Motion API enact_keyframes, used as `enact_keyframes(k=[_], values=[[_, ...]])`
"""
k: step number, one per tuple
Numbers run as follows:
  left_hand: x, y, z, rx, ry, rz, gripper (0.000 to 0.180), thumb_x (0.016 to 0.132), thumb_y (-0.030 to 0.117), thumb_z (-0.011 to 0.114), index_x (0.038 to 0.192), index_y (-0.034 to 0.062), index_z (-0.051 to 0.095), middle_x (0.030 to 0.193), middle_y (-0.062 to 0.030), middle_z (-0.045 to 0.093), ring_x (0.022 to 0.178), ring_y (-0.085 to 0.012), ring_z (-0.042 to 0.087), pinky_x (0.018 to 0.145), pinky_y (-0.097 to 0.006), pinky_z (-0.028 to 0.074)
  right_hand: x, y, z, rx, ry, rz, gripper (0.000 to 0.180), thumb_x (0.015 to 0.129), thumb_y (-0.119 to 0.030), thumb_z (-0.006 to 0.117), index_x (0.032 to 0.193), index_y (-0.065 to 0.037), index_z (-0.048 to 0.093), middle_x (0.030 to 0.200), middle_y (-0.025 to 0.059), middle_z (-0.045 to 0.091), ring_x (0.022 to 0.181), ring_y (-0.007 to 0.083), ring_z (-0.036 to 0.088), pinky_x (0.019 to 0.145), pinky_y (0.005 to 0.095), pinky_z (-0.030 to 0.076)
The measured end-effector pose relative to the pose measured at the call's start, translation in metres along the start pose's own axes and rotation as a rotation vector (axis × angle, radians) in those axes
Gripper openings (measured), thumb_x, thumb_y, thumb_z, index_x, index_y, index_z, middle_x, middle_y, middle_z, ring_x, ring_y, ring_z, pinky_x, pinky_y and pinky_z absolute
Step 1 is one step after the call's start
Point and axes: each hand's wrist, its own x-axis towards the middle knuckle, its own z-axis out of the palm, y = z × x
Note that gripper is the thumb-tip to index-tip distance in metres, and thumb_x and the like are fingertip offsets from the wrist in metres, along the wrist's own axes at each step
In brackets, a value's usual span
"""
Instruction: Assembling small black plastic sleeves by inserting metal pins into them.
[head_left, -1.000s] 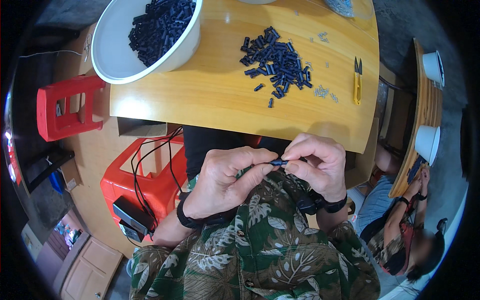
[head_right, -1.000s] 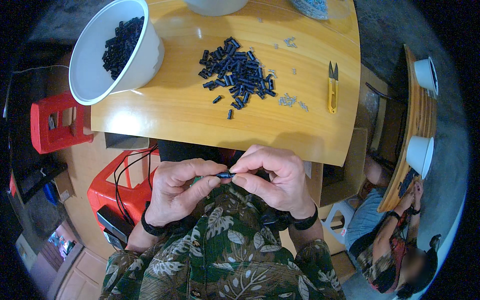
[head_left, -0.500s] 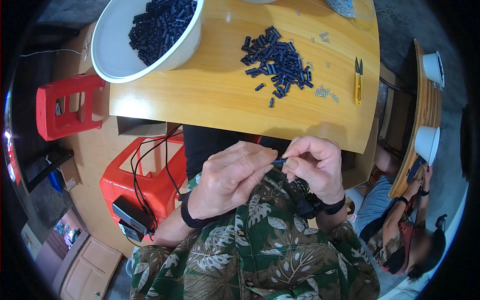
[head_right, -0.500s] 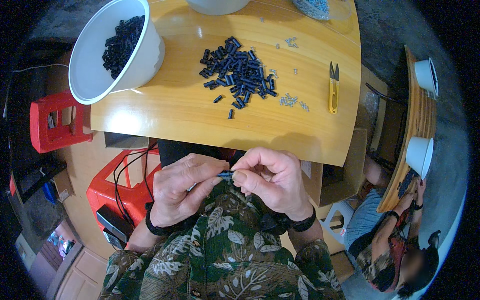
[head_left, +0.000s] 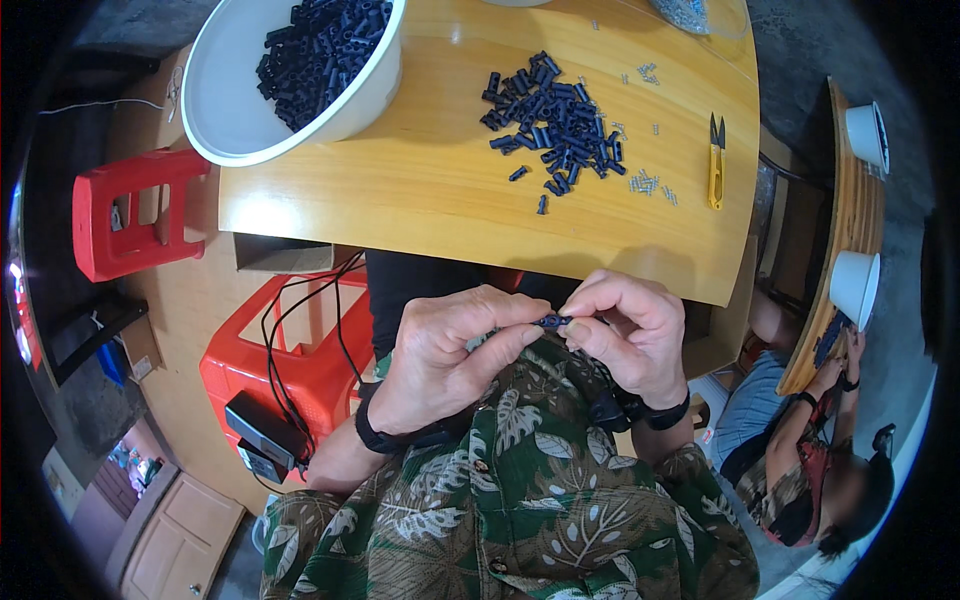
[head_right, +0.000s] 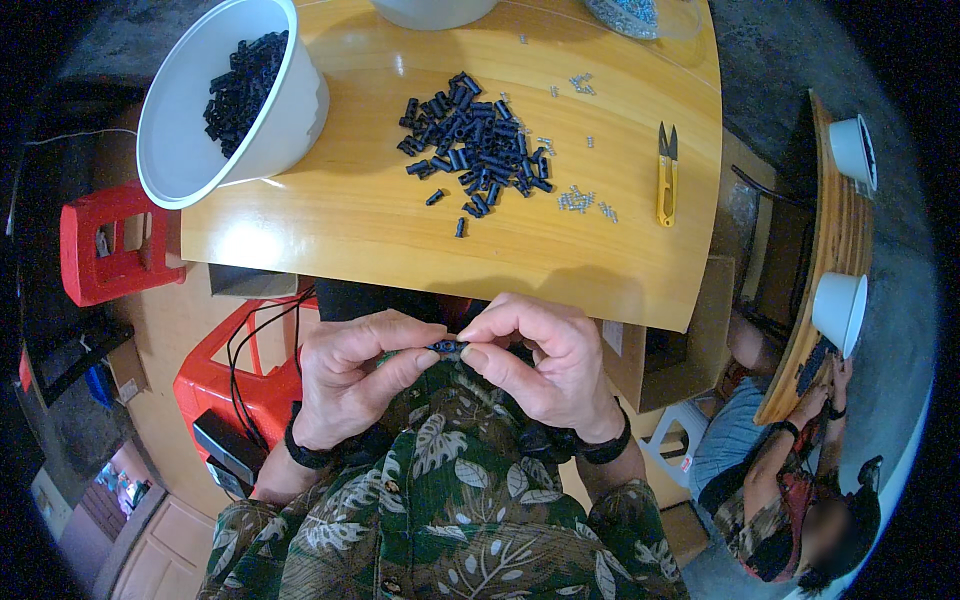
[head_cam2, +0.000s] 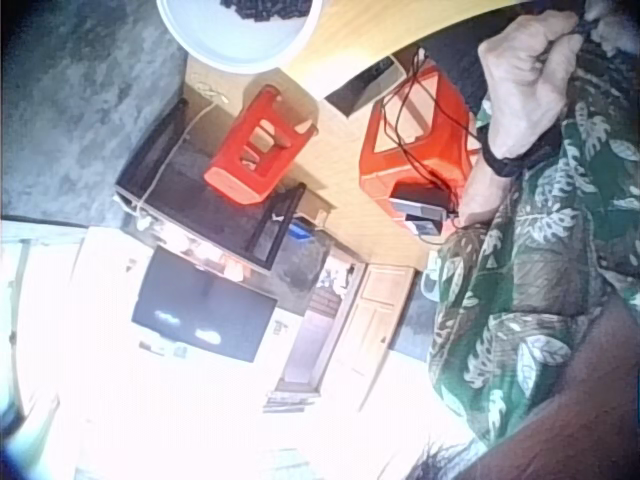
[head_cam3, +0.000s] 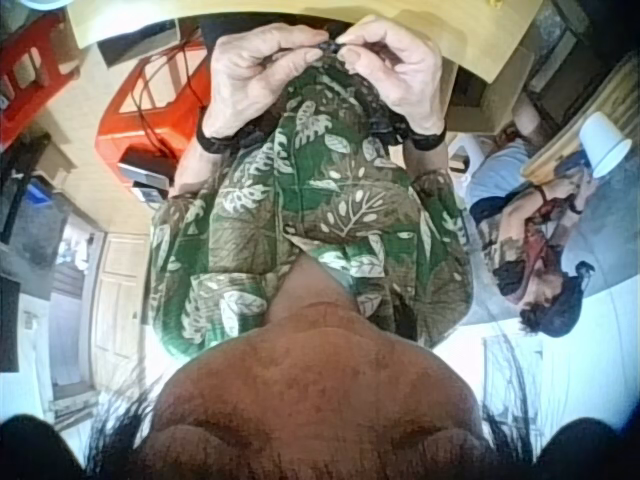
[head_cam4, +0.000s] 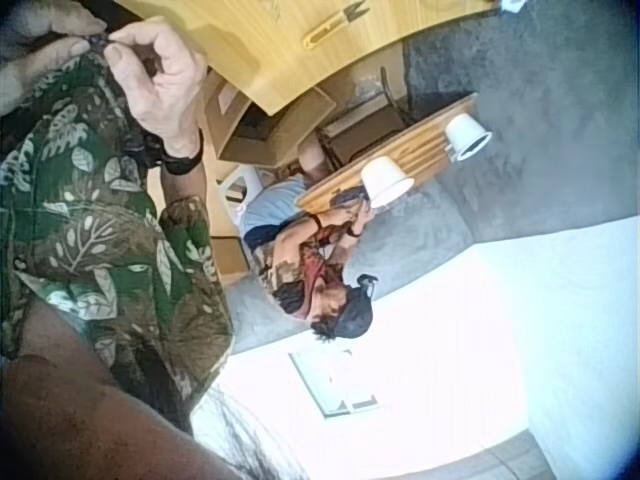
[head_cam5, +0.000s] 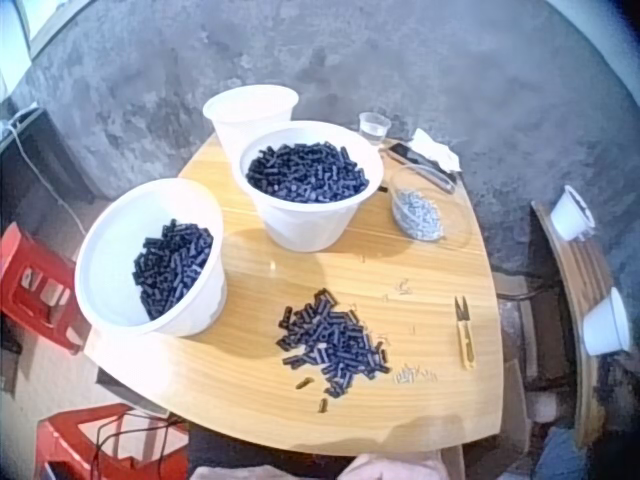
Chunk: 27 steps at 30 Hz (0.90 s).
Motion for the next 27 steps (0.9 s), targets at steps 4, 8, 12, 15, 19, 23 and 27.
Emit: enact_keyframes(k=[4, 8, 12, 15, 19, 23, 27], values=[[0.001, -0.003, 0.002, 0.064, 0.022, 0.091, 0.021, 0.082, -0.006, 0.071, 0.102, -0.0011, 0.071, 0.09, -0.0129, 0.073, 0.08, -0.0247, 0.071, 0.07, -0.032, 0.056, -0.001, 0.001, -0.001, 0.01, -0.012, 0.053, 0.006, 0.086, -0.002, 0.071, 0.091, 0.001, 0.068, 0.082, 0.0062, 0.068, 0.069, 0.0097, 0.063, 0.061, 0.0236, 0.049], [0.003, -0.004, 0.003, 0.148, 0.025, 0.158, 0.019, 0.083, -0.003, 0.073, 0.102, -0.0006, 0.073, 0.095, -0.0131, 0.074, 0.086, -0.0226, 0.072, 0.075, -0.03, 0.056, -0.002, 0.005, 0.0, 0.157, -0.003, 0.101, 0.006, 0.089, -0.001, 0.069, 0.093, 0.001, 0.068, 0.082, 0.0032, 0.067, 0.069, 0.0061, 0.061, 0.062, 0.021, 0.049], [0.005, -0.007, 0.003, 0.145, 0.057, 0.108, 0.018, 0.084, -0.002, 0.072, 0.102, -0.0003, 0.072, 0.095, -0.0122, 0.074, 0.084, -0.0205, 0.072, 0.075, -0.029, 0.055, 0.002, 0.012, -0.002, 0.187, -0.006, 0.149, 0.005, 0.09, -0.001, 0.068, 0.095, 0.001, 0.067, 0.082, 0.0003, 0.065, 0.07, 0.004, 0.06, 0.062, 0.0197, 0.048], [0.009, -0.015, 0.003, 0.153, 0.103, -0.007, 0.018, 0.085, 0.0, 0.074, 0.103, -0.0001, 0.072, 0.09, -0.0103, 0.074, 0.076, -0.0158, 0.069, 0.069, -0.026, 0.054, 0.011, 0.016, -0.001, 0.117, 0.022, 0.128, 0.005, 0.09, -0.001, 0.068, 0.095, 0.001, 0.067, 0.083, -0.0003, 0.065, 0.073, 0.0041, 0.06, 0.064, 0.02, 0.049], [0.022, -0.021, -0.001, 0.201, 0.162, 0.062, 0.018, 0.082, -0.001, 0.075, 0.1, 0.0, 0.073, 0.081, -0.0093, 0.07, 0.069, -0.0172, 0.066, 0.063, -0.027, 0.051, 0.026, 0.016, 0.002, 0.034, 0.06, 0.035, 0.007, 0.091, -0.003, 0.068, 0.096, 0.0, 0.068, 0.084, 0.0013, 0.066, 0.076, 0.0061, 0.062, 0.068, 0.0222, 0.051], [0.031, -0.02, -0.002, 0.247, 0.187, 0.123, 0.017, 0.08, -0.003, 0.074, 0.097, 0.0003, 0.073, 0.077, -0.0103, 0.068, 0.065, -0.02, 0.064, 0.059, -0.03, 0.049, 0.034, 0.022, -0.002, -0.017, 0.068, 0.038, 0.007, 0.091, -0.005, 0.069, 0.096, 0.0, 0.069, 0.086, 0.0021, 0.067, 0.075, 0.0064, 0.062, 0.067, 0.0221, 0.05], [0.033, -0.019, -0.002, 0.233, 0.172, 0.032, 0.017, 0.081, -0.001, 0.076, 0.098, -0.0002, 0.074, 0.08, -0.0081, 0.07, 0.07, -0.0147, 0.064, 0.064, -0.026, 0.049, 0.038, 0.025, -0.006, -0.046, 0.073, 0.02, 0.007, 0.09, -0.005, 0.07, 0.095, -0.001, 0.069, 0.085, 0.0018, 0.067, 0.073, 0.0065, 0.061, 0.065, 0.0217, 0.049]])
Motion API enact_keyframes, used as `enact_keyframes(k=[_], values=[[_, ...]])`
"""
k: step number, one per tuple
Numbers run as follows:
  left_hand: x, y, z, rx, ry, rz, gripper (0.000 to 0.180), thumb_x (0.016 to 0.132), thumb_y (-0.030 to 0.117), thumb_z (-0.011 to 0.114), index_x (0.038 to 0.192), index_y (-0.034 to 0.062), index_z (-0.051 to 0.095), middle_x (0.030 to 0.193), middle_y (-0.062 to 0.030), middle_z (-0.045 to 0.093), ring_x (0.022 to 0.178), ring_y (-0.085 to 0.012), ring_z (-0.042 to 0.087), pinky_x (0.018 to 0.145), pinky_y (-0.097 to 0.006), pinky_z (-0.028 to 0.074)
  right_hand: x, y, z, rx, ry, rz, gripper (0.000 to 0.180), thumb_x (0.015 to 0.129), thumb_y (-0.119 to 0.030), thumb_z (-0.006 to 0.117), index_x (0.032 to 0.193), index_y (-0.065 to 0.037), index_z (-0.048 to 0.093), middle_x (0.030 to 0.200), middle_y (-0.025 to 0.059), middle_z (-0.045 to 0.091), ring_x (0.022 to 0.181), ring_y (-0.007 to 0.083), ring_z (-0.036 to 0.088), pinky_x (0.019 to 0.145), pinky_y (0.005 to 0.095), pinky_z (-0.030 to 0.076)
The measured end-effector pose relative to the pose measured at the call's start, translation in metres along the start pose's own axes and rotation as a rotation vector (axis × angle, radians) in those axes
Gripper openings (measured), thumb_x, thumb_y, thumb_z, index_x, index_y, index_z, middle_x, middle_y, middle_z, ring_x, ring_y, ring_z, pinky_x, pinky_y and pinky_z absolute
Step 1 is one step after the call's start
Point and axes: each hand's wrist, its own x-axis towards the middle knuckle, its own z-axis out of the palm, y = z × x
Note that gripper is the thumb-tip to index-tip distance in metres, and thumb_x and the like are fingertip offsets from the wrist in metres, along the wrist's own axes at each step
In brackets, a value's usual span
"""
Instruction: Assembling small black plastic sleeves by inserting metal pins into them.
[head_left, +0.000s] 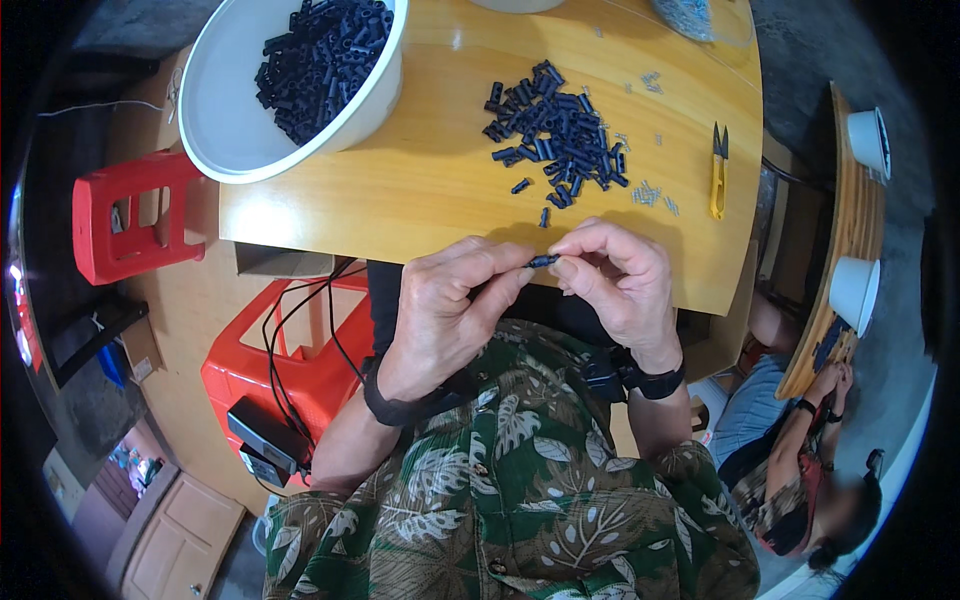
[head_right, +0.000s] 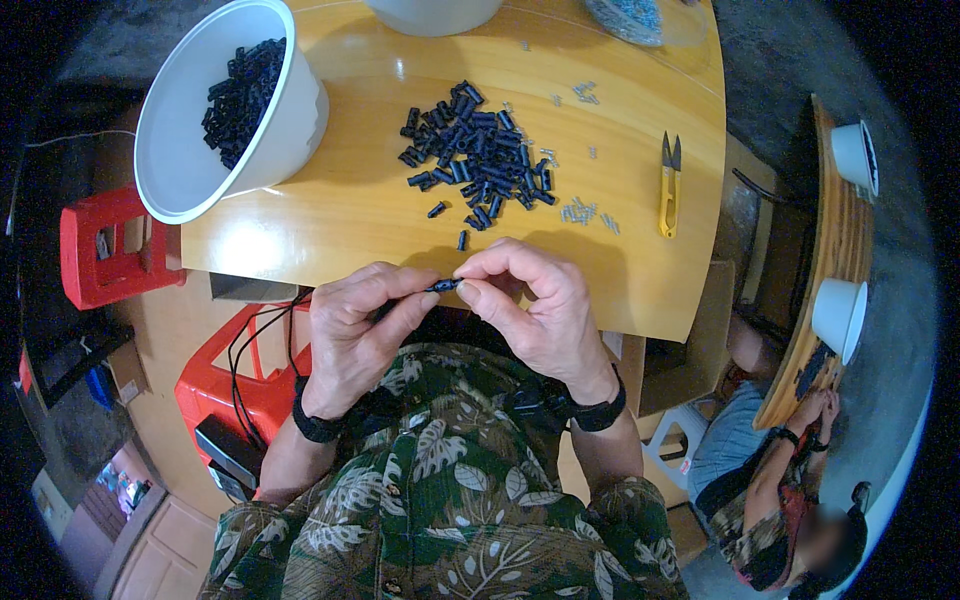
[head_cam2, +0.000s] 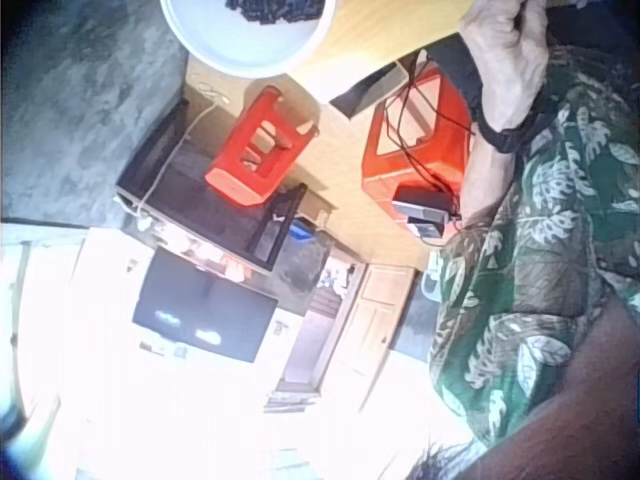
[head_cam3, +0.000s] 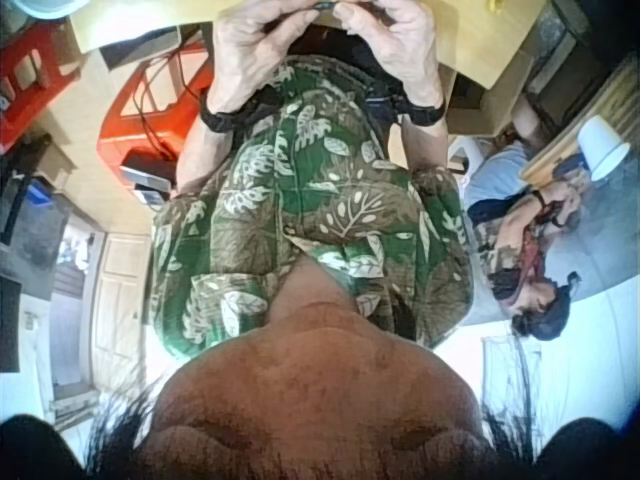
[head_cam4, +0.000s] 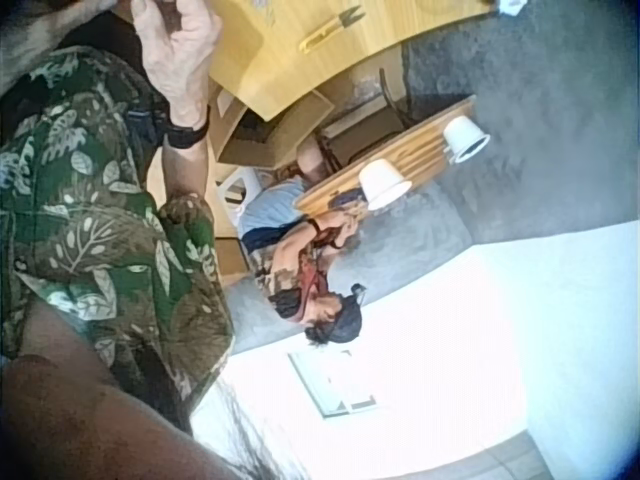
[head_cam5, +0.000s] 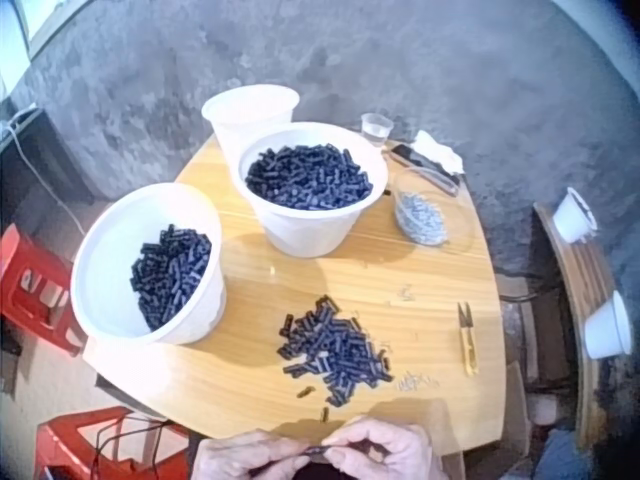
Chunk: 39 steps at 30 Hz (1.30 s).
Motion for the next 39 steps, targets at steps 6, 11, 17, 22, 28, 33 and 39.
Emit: enact_keyframes(k=[6, 11, 17, 22, 28, 33, 39], values=[[0.003, -0.004, 0.003, -0.026, 0.023, -0.016, 0.015, 0.083, 0.001, 0.076, 0.098, 0.0003, 0.075, 0.08, -0.0072, 0.071, 0.07, -0.0125, 0.063, 0.064, -0.025, 0.049, 0.005, 0.004, -0.005, 0.011, -0.029, 0.004, 0.007, 0.088, -0.002, 0.07, 0.095, -0.001, 0.069, 0.084, 0.0024, 0.066, 0.071, 0.0069, 0.059, 0.064, 0.0224, 0.048], [0.006, -0.002, 0.002, -0.028, -0.011, -0.112, 0.014, 0.084, 0.003, 0.076, 0.097, 0.0004, 0.075, 0.081, -0.0063, 0.071, 0.07, -0.0108, 0.063, 0.063, -0.025, 0.049, 0.009, 0.009, -0.007, -0.053, -0.035, -0.093, 0.009, 0.086, 0.0, 0.071, 0.094, -0.001, 0.068, 0.084, 0.0043, 0.065, 0.071, 0.0097, 0.059, 0.064, 0.0238, 0.048], [0.008, -0.004, 0.003, -0.045, -0.019, -0.121, 0.014, 0.084, 0.004, 0.076, 0.098, 0.0006, 0.075, 0.081, -0.0057, 0.071, 0.069, -0.0105, 0.062, 0.062, -0.024, 0.048, 0.012, 0.01, -0.007, -0.009, -0.03, -0.087, 0.008, 0.086, 0.001, 0.071, 0.094, -0.001, 0.068, 0.084, 0.0042, 0.065, 0.07, 0.0095, 0.059, 0.063, 0.024, 0.047], [0.01, -0.004, 0.002, -0.043, -0.04, -0.101, 0.013, 0.086, 0.003, 0.075, 0.098, 0.0008, 0.074, 0.08, -0.0046, 0.07, 0.069, -0.0101, 0.061, 0.062, -0.024, 0.047, 0.013, 0.009, -0.008, 0.003, -0.038, -0.083, 0.008, 0.086, 0.001, 0.07, 0.094, 0.0, 0.069, 0.084, 0.0045, 0.065, 0.07, 0.0096, 0.059, 0.063, 0.0242, 0.047], [0.009, 0.0, 0.002, -0.048, -0.057, -0.093, 0.011, 0.087, 0.002, 0.073, 0.097, 0.0007, 0.074, 0.08, -0.0033, 0.069, 0.069, -0.0085, 0.06, 0.061, -0.023, 0.046, 0.011, 0.004, -0.011, -0.041, -0.053, -0.102, 0.008, 0.085, 0.002, 0.07, 0.093, 0.0, 0.069, 0.082, 0.0053, 0.066, 0.07, 0.0109, 0.06, 0.063, 0.0248, 0.048], [0.004, 0.0, 0.004, -0.098, -0.043, -0.11, 0.01, 0.087, 0.002, 0.073, 0.097, 0.0002, 0.074, 0.079, -0.0023, 0.069, 0.069, -0.0077, 0.059, 0.061, -0.022, 0.045, 0.009, 0.002, -0.011, -0.054, -0.056, -0.116, 0.009, 0.085, 0.003, 0.07, 0.093, 0.0, 0.069, 0.082, 0.0062, 0.066, 0.071, 0.0121, 0.062, 0.063, 0.0255, 0.048], [0.001, 0.002, 0.004, -0.163, -0.057, -0.176, 0.01, 0.087, 0.001, 0.073, 0.097, -0.0001, 0.073, 0.08, -0.0032, 0.069, 0.069, -0.0084, 0.059, 0.061, -0.023, 0.045, 0.007, -0.002, -0.012, -0.114, -0.069, -0.194, 0.011, 0.083, 0.004, 0.07, 0.094, 0.0, 0.069, 0.083, 0.0082, 0.067, 0.073, 0.0146, 0.064, 0.065, 0.0267, 0.051]])
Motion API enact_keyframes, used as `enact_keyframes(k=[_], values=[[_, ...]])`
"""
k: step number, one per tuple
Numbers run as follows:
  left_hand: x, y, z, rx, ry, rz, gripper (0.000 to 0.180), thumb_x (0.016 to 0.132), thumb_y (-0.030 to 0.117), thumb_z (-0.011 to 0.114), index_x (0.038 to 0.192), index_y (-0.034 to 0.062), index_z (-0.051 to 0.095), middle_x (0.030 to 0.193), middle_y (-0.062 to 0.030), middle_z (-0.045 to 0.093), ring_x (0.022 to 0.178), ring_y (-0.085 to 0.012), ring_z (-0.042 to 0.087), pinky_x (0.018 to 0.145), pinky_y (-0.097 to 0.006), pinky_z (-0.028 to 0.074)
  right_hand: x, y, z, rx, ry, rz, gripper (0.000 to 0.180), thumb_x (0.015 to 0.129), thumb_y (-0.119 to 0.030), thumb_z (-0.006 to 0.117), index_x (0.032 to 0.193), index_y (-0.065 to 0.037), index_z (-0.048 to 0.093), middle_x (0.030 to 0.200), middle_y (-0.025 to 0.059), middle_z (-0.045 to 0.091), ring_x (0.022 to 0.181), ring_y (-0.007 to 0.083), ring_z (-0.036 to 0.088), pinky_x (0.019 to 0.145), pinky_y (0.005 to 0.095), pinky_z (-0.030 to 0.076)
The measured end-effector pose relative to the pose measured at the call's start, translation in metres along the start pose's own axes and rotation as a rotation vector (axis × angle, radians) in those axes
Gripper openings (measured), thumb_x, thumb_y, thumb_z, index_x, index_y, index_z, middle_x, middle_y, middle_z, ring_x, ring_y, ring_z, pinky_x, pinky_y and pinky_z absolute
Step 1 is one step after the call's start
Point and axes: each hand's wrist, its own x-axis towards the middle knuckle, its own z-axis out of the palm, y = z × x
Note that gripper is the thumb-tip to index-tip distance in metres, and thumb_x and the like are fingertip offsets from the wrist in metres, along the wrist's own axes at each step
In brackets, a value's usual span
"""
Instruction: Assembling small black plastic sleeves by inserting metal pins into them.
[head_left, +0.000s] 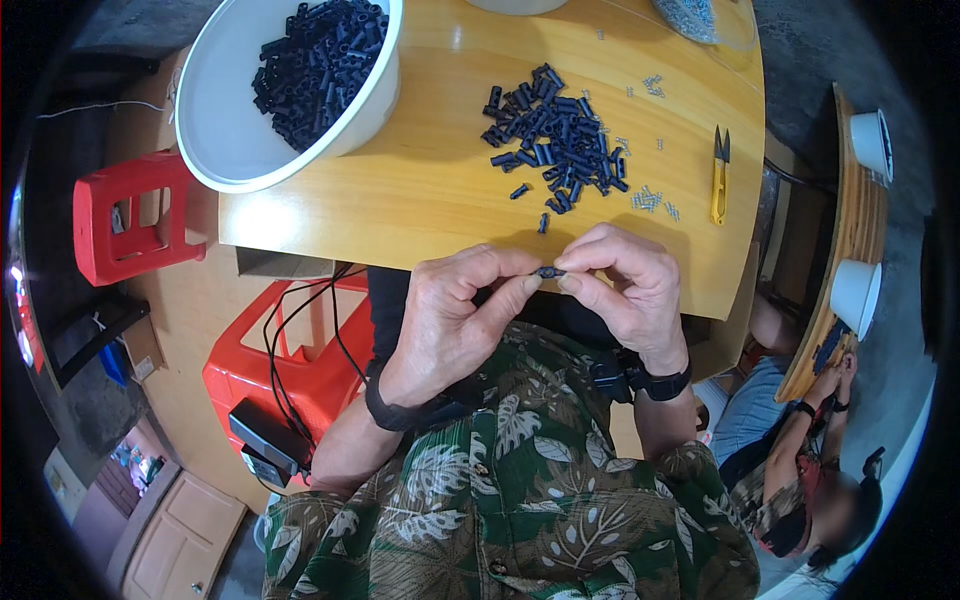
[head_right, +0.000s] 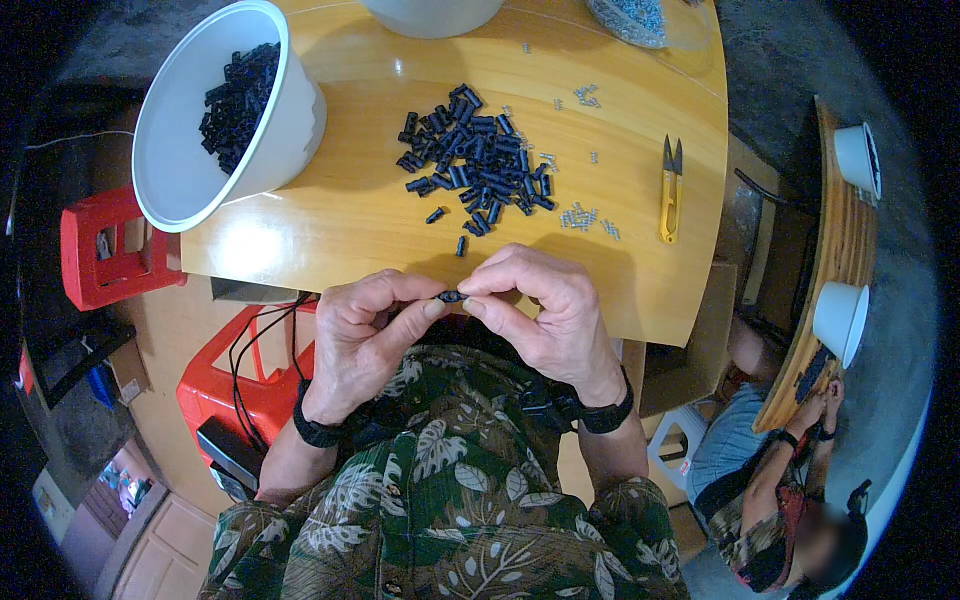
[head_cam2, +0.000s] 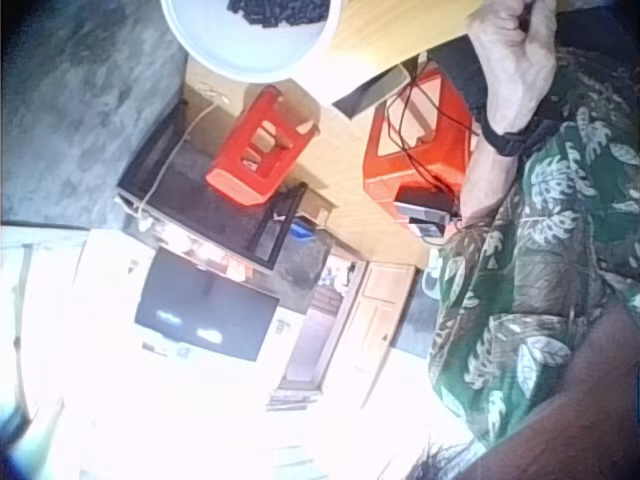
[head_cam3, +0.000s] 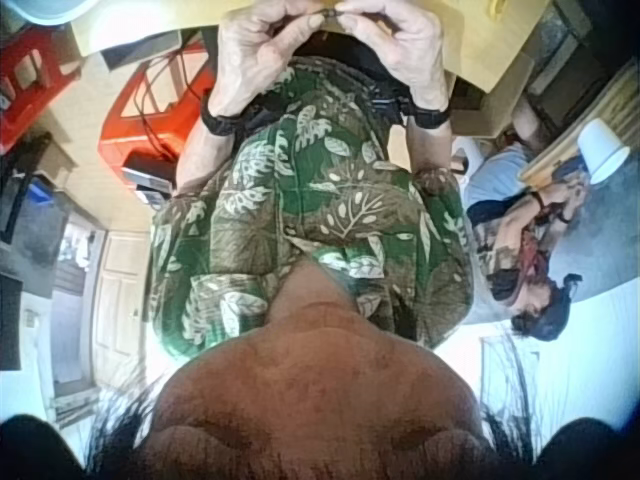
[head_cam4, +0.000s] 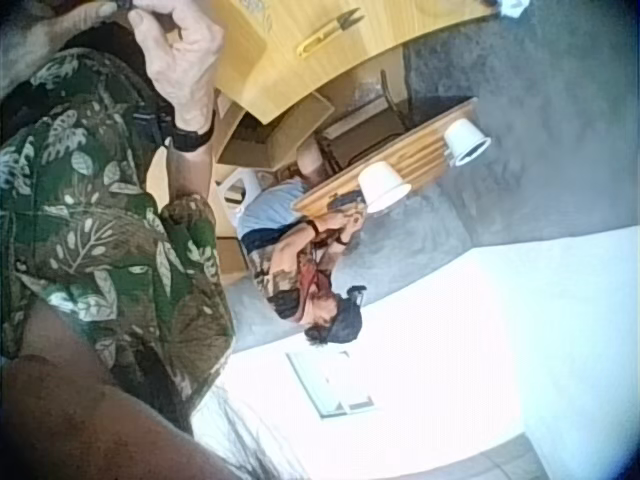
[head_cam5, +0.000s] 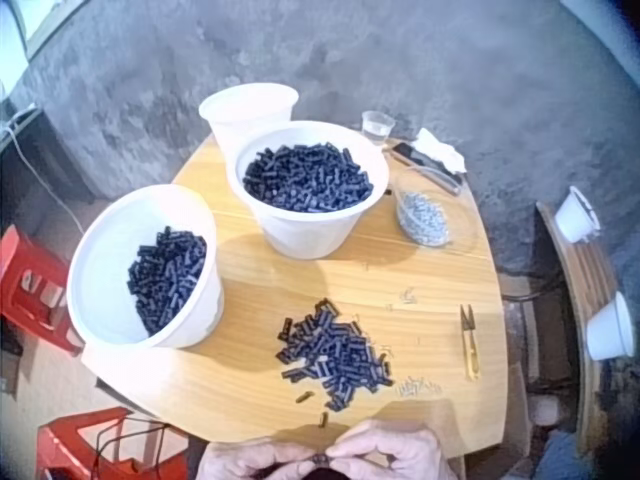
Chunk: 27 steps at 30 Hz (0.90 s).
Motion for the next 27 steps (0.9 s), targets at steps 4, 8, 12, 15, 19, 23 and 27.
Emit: enact_keyframes(k=[4, 8, 12, 15, 19, 23, 27], values=[[-0.001, 0.003, -0.001, 0.112, -0.024, 0.151, 0.012, 0.084, -0.002, 0.072, 0.096, -0.0002, 0.072, 0.079, -0.0088, 0.068, 0.069, -0.0182, 0.063, 0.062, -0.028, 0.049, -0.002, -0.001, 0.0, -0.008, -0.018, -0.02, 0.012, 0.083, 0.006, 0.07, 0.093, 0.0, 0.069, 0.085, 0.0091, 0.068, 0.074, 0.0155, 0.065, 0.066, 0.0271, 0.051], [-0.005, 0.005, -0.001, 0.185, -0.021, 0.217, 0.016, 0.08, -0.003, 0.075, 0.096, -0.0003, 0.073, 0.084, -0.0106, 0.071, 0.074, -0.0187, 0.067, 0.067, -0.028, 0.052, -0.004, -0.003, 0.001, -0.028, -0.025, -0.056, 0.013, 0.082, 0.007, 0.07, 0.093, 0.0, 0.07, 0.085, 0.0093, 0.068, 0.074, 0.0164, 0.065, 0.066, 0.0276, 0.052], [-0.009, 0.005, 0.004, 0.18, 0.001, 0.272, 0.018, 0.078, -0.004, 0.073, 0.096, -0.0014, 0.071, 0.077, -0.0133, 0.066, 0.069, -0.0286, 0.064, 0.063, -0.036, 0.052, -0.005, -0.006, 0.002, -0.043, -0.033, -0.083, 0.014, 0.081, 0.007, 0.07, 0.093, 0.0, 0.07, 0.086, 0.0092, 0.068, 0.075, 0.0167, 0.065, 0.066, 0.0281, 0.052], [-0.011, 0.008, 0.005, 0.266, 0.02, 0.298, 0.019, 0.077, -0.003, 0.075, 0.096, -0.0009, 0.071, 0.077, -0.0136, 0.065, 0.07, -0.0285, 0.064, 0.063, -0.035, 0.052, -0.007, -0.008, 0.001, -0.03, -0.037, -0.072, 0.016, 0.08, 0.007, 0.071, 0.094, 0.0, 0.071, 0.086, 0.0094, 0.068, 0.076, 0.0175, 0.065, 0.067, 0.0281, 0.052], [-0.014, 0.004, 0.005, 0.274, 0.035, 0.357, 0.021, 0.076, -0.001, 0.077, 0.096, 0.0007, 0.072, 0.077, -0.012, 0.065, 0.07, -0.0271, 0.063, 0.064, -0.035, 0.052, -0.015, -0.002, 0.005, 0.178, -0.021, 0.019, 0.017, 0.085, 0.004, 0.071, 0.101, 0.0, 0.07, 0.088, 0.0065, 0.068, 0.077, 0.0131, 0.064, 0.066, 0.0261, 0.051], [-0.019, 0.001, 0.004, 0.232, 0.063, 0.452, 0.025, 0.074, -0.001, 0.079, 0.098, 0.0015, 0.073, 0.089, -0.0109, 0.067, 0.079, -0.0249, 0.064, 0.068, -0.034, 0.053, -0.024, -0.003, 0.005, 0.617, -0.075, 0.359, 0.024, 0.091, -0.009, 0.071, 0.111, 0.002, 0.066, 0.091, 0.0023, 0.067, 0.078, 0.007, 0.06, 0.064, 0.0224, 0.049], [-0.022, 0.003, 0.002, 0.201, 0.049, 0.445, 0.026, 0.075, 0.005, 0.081, 0.099, 0.0042, 0.074, 0.107, -0.0116, 0.067, 0.097, -0.028, 0.065, 0.08, -0.035, 0.053, -0.025, 0.005, 0.01, 0.809, -0.296, 0.477, 0.032, 0.088, -0.021, 0.077, 0.11, 0.0, 0.066, 0.091, -0.0004, 0.065, 0.08, 0.0055, 0.06, 0.068, 0.0196, 0.048]])
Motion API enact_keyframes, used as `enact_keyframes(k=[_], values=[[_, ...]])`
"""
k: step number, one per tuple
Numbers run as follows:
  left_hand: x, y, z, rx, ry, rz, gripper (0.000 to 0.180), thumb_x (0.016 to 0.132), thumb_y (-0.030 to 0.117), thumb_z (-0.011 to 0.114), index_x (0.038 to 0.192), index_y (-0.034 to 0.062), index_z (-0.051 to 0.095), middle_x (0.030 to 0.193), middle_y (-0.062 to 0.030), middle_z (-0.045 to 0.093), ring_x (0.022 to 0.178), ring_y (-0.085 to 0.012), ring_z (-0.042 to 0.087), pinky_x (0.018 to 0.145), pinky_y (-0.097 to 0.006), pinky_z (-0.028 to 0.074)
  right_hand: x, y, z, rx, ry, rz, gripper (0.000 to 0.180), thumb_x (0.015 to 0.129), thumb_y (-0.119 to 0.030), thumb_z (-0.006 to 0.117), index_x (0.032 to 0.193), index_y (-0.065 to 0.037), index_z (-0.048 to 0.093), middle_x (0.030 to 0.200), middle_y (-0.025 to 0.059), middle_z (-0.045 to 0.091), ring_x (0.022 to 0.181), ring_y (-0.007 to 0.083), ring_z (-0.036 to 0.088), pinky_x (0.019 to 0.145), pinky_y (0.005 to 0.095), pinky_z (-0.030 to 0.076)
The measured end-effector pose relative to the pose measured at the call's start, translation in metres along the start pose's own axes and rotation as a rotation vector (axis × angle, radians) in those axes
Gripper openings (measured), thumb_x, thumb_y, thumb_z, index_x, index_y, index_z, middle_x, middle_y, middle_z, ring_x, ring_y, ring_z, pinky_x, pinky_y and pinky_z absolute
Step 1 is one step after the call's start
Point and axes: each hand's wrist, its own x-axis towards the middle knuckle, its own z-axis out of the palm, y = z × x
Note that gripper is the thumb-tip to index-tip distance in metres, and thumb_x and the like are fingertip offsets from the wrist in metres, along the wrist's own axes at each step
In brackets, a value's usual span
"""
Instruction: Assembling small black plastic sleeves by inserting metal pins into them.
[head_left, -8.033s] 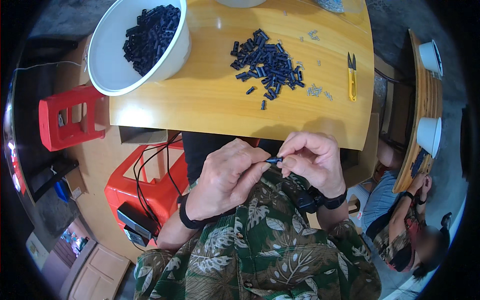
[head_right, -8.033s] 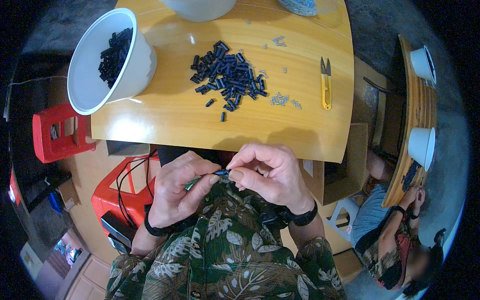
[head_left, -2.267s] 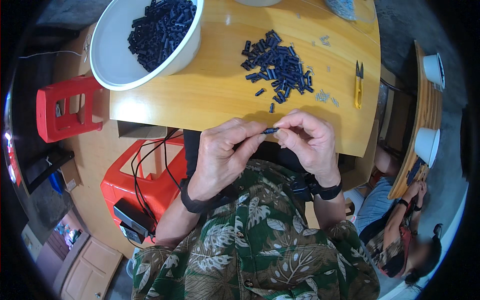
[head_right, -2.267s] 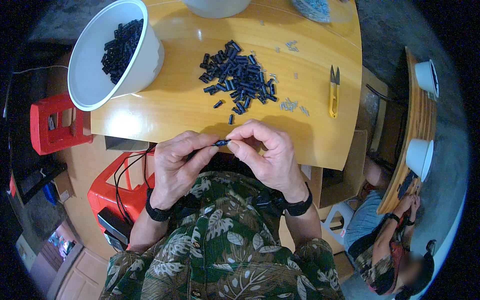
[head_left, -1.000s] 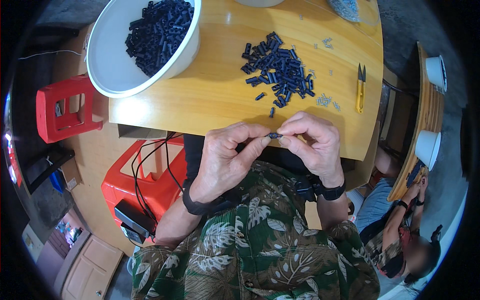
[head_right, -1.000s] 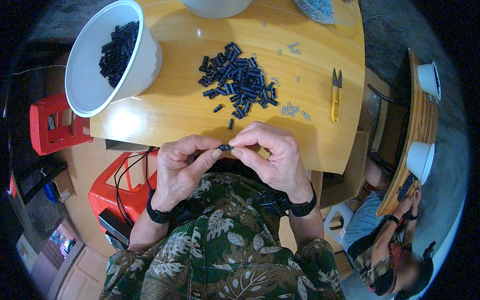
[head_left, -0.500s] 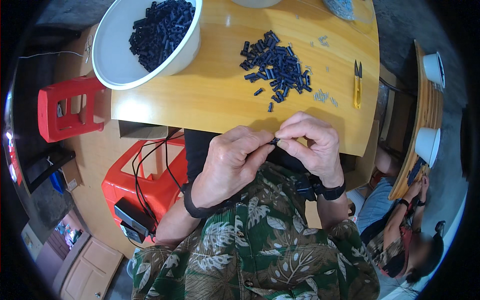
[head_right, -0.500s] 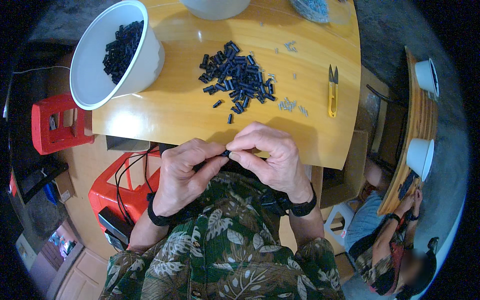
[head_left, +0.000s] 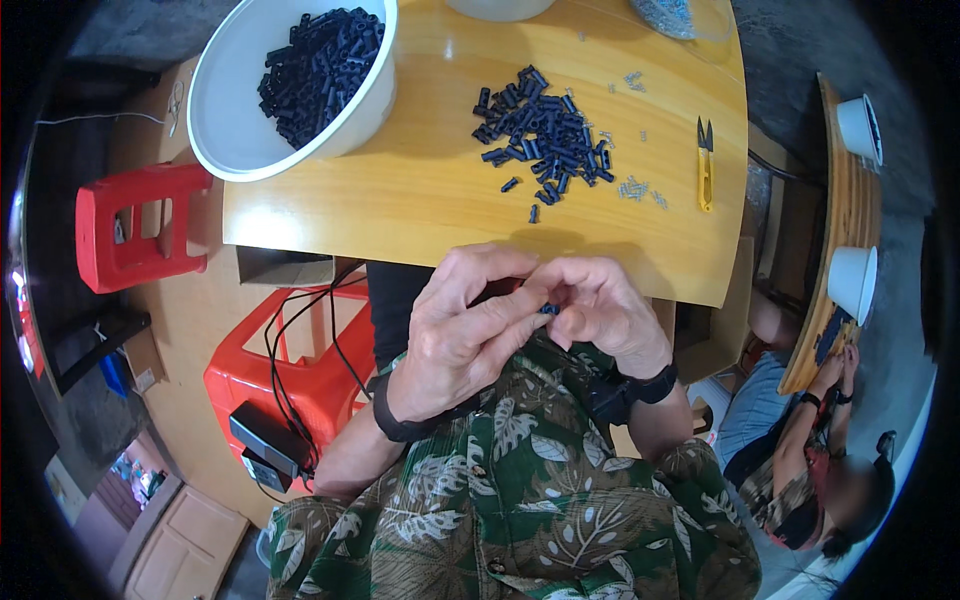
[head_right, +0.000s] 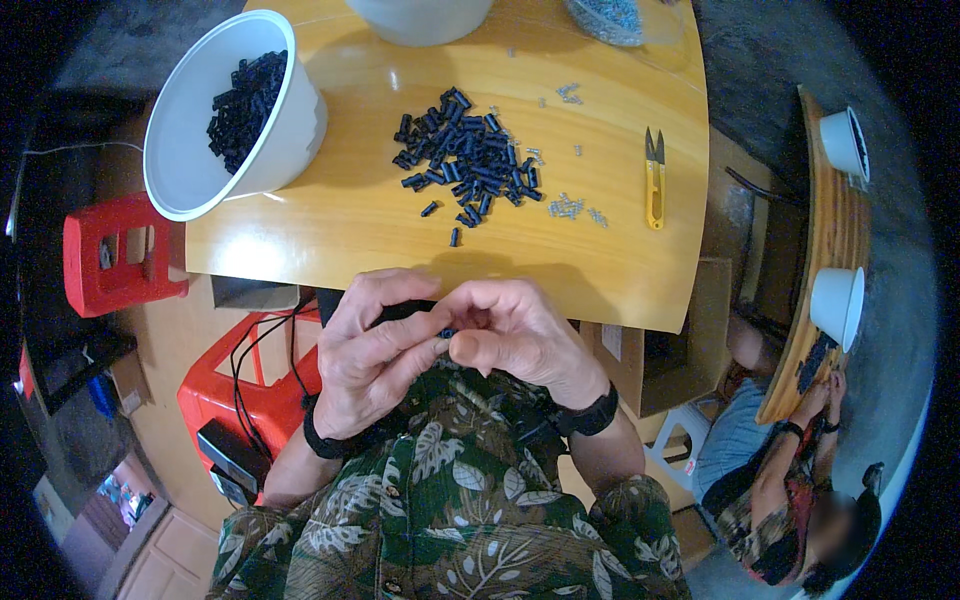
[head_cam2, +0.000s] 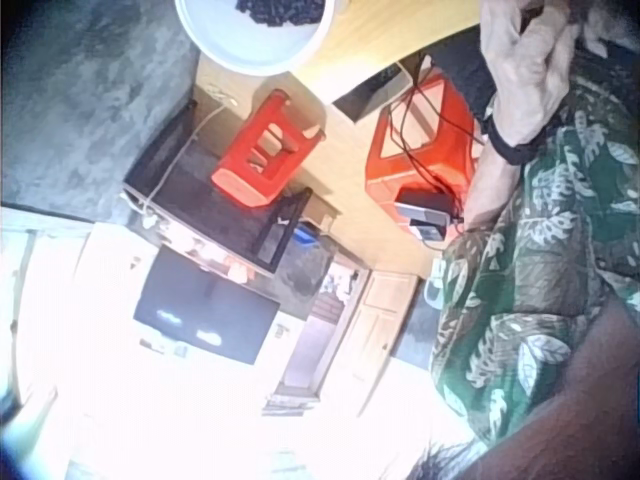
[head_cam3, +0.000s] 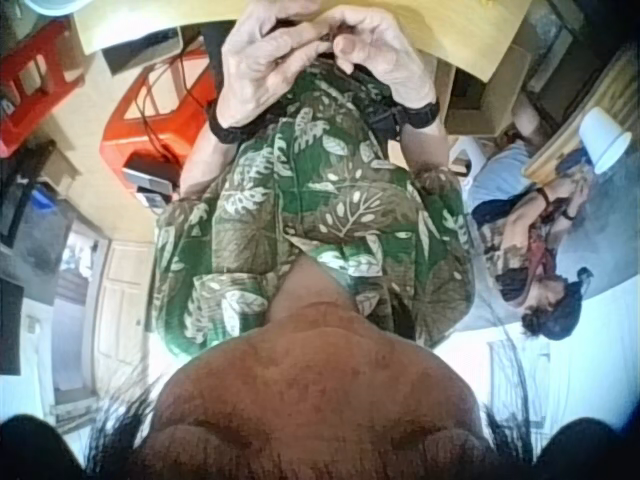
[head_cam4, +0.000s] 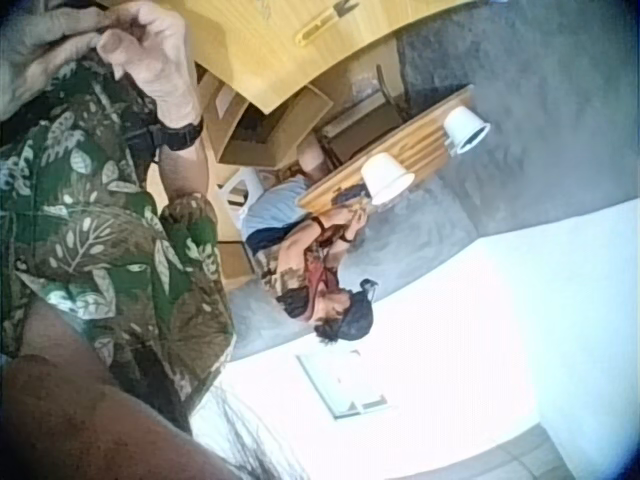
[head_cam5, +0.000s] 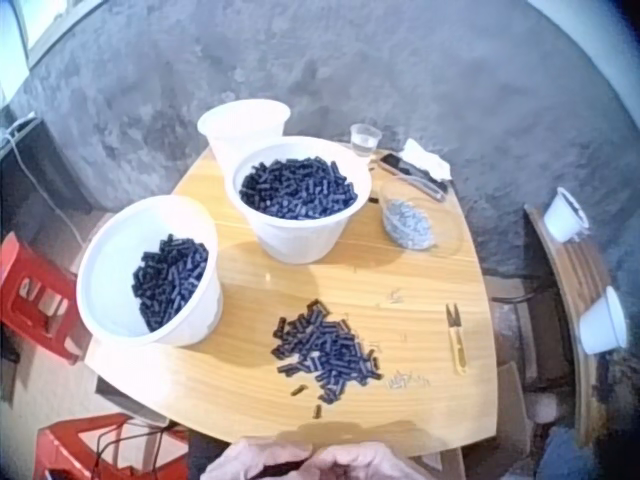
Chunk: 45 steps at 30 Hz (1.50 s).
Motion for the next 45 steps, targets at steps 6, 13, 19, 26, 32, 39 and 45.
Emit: enact_keyframes(k=[6, 13, 19, 26, 32, 39, 45], values=[[0.003, 0.003, -0.006, 0.159, -0.093, 0.165, 0.031, 0.065, 0.001, 0.081, 0.096, 0.0033, 0.073, 0.113, -0.0127, 0.067, 0.112, -0.0359, 0.06, 0.092, -0.043, 0.05, 0.006, 0.01, 0.009, 0.127, 0.003, 0.066, 0.035, 0.079, -0.02, 0.084, 0.105, -0.003, 0.067, 0.094, -0.002, 0.065, 0.086, 0.0066, 0.06, 0.076, 0.0216, 0.047], [-0.003, 0.002, -0.007, 0.126, -0.152, 0.174, 0.027, 0.07, 0.009, 0.08, 0.096, 0.0036, 0.074, 0.116, -0.0108, 0.068, 0.117, -0.0357, 0.06, 0.094, -0.044, 0.051, 0.01, 0.024, 0.018, 0.37, -0.056, 0.047, 0.048, 0.073, -0.008, 0.083, 0.117, -0.001, 0.066, 0.103, 0.0026, 0.069, 0.095, 0.0109, 0.064, 0.087, 0.0258, 0.05], [-0.001, -0.002, -0.009, 0.108, -0.139, 0.173, 0.025, 0.071, 0.008, 0.078, 0.095, 0.003, 0.074, 0.112, -0.0105, 0.07, 0.113, -0.0353, 0.062, 0.092, -0.044, 0.052, 0.015, 0.038, 0.014, 0.451, -0.077, 0.004, 0.044, 0.074, -0.004, 0.081, 0.115, 0.001, 0.066, 0.107, 0.0047, 0.07, 0.098, 0.0118, 0.066, 0.089, 0.0258, 0.051], [0.0, -0.001, -0.015, 0.108, -0.046, 0.095, 0.02, 0.077, 0.005, 0.076, 0.097, 0.0009, 0.073, 0.107, -0.013, 0.07, 0.107, -0.0337, 0.065, 0.089, -0.042, 0.053, 0.014, 0.004, 0.022, 0.102, 0.033, 0.099, 0.04, 0.085, -0.016, 0.079, 0.118, 0.0, 0.061, 0.095, 0.0027, 0.066, 0.085, 0.0091, 0.063, 0.076, 0.0224, 0.05], [-0.041, -0.017, -0.038, -0.054, 0.238, -0.358, 0.018, 0.085, -0.004, 0.07, 0.103, -0.0049, 0.069, 0.095, -0.014, 0.073, 0.087, -0.0192, 0.069, 0.078, -0.031, 0.055, 0.013, 0.008, 0.017, -0.609, 0.616, -0.34, 0.022, 0.087, -0.008, 0.074, 0.106, -0.001, 0.065, 0.087, 0.0002, 0.063, 0.075, 0.0054, 0.057, 0.068, 0.0215, 0.047], [-0.086, -0.068, -0.101, -0.412, 0.865, -0.718, 0.025, 0.101, 0.013, 0.057, 0.118, -0.0046, 0.062, 0.09, -0.0135, 0.071, 0.079, -0.0178, 0.068, 0.071, -0.03, 0.054, 0.019, 0.018, -0.004, -0.82, 0.788, -0.522, 0.011, 0.093, -0.009, 0.069, 0.096, 0.001, 0.066, 0.081, -0.0008, 0.061, 0.07, 0.0049, 0.052, 0.064, 0.0199, 0.042], [-0.096, -0.094, -0.132, -0.501, 1.125, -0.685, 0.034, 0.102, 0.02, 0.056, 0.125, -0.0046, 0.054, 0.094, -0.0147, 0.071, 0.088, -0.0235, 0.07, 0.077, -0.034, 0.057, 0.019, 0.021, -0.011, -0.789, 0.779, -0.577, 0.008, 0.094, -0.006, 0.066, 0.094, 0.001, 0.065, 0.079, -0.0014, 0.059, 0.069, 0.0041, 0.05, 0.062, 0.02, 0.041]])
